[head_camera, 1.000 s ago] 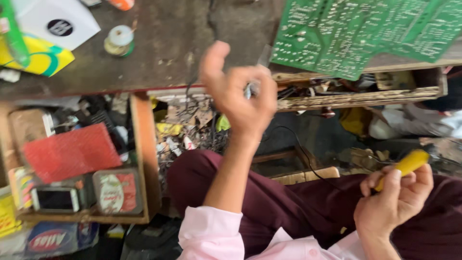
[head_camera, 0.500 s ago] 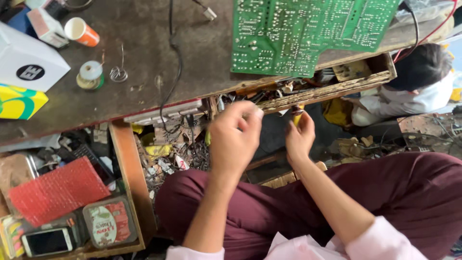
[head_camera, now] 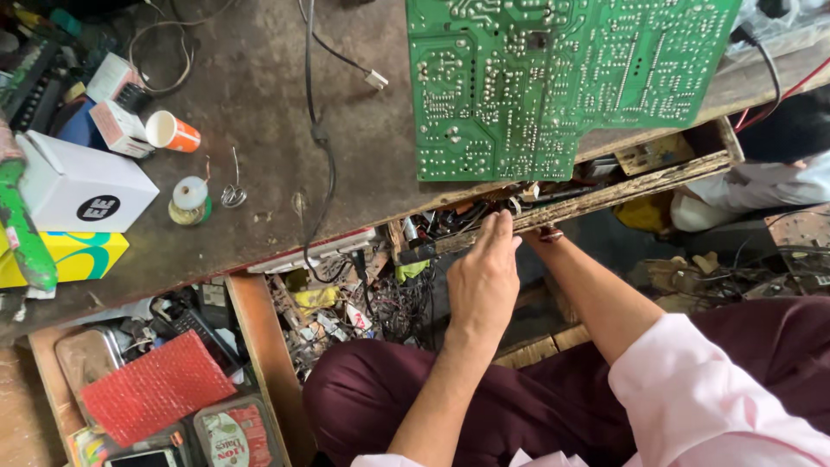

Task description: The person works on a green circuit board, using a soldering iron to solder components and a soldering wick to remove solder. They also use pliers to trim leads and handle small wires. The board is flipped over during the process.

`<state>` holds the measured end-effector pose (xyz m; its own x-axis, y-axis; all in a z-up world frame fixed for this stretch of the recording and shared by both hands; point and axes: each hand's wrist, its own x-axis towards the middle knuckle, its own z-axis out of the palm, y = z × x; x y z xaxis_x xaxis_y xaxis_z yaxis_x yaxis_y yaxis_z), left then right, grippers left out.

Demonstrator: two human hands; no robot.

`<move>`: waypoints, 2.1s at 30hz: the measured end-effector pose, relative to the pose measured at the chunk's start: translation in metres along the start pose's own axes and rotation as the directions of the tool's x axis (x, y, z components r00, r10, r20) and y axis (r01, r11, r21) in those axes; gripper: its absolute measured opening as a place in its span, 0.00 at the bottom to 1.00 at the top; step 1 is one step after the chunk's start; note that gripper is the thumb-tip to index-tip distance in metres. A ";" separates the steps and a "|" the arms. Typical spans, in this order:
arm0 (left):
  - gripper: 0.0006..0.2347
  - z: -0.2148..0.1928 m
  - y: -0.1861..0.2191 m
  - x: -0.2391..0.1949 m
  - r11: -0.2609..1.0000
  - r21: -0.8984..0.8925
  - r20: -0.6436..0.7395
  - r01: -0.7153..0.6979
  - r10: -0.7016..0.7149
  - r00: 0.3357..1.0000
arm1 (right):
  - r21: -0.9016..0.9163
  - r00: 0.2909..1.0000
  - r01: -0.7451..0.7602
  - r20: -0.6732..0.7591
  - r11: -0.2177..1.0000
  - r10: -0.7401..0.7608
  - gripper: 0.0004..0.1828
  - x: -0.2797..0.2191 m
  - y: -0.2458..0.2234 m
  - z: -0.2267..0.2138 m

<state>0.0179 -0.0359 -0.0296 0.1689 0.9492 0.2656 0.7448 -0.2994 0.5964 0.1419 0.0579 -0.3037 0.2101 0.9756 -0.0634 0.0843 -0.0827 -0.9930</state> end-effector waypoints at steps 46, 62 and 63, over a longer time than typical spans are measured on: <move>0.14 -0.007 0.004 0.010 0.998 -0.061 -0.009 0.022 -0.023 1.000 | 0.254 0.999 -0.015 -0.032 0.967 0.024 0.13 0.013 -0.013 0.002; 0.14 -0.005 0.002 0.016 0.997 -0.067 0.041 0.032 -0.029 0.999 | 0.659 0.991 -0.057 -0.052 0.750 0.121 0.13 -0.041 -0.025 -0.011; 0.14 -0.007 0.002 0.015 0.997 -0.066 0.041 0.031 -0.029 0.999 | 0.678 0.993 -0.026 -0.067 0.734 0.098 0.13 -0.056 -0.022 -0.020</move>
<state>0.0179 -0.0231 -0.0192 0.1740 0.9606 0.2169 0.7055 -0.2753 0.6530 0.1474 0.0008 -0.2758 0.2824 0.9470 -0.1534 -0.6042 0.0514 -0.7952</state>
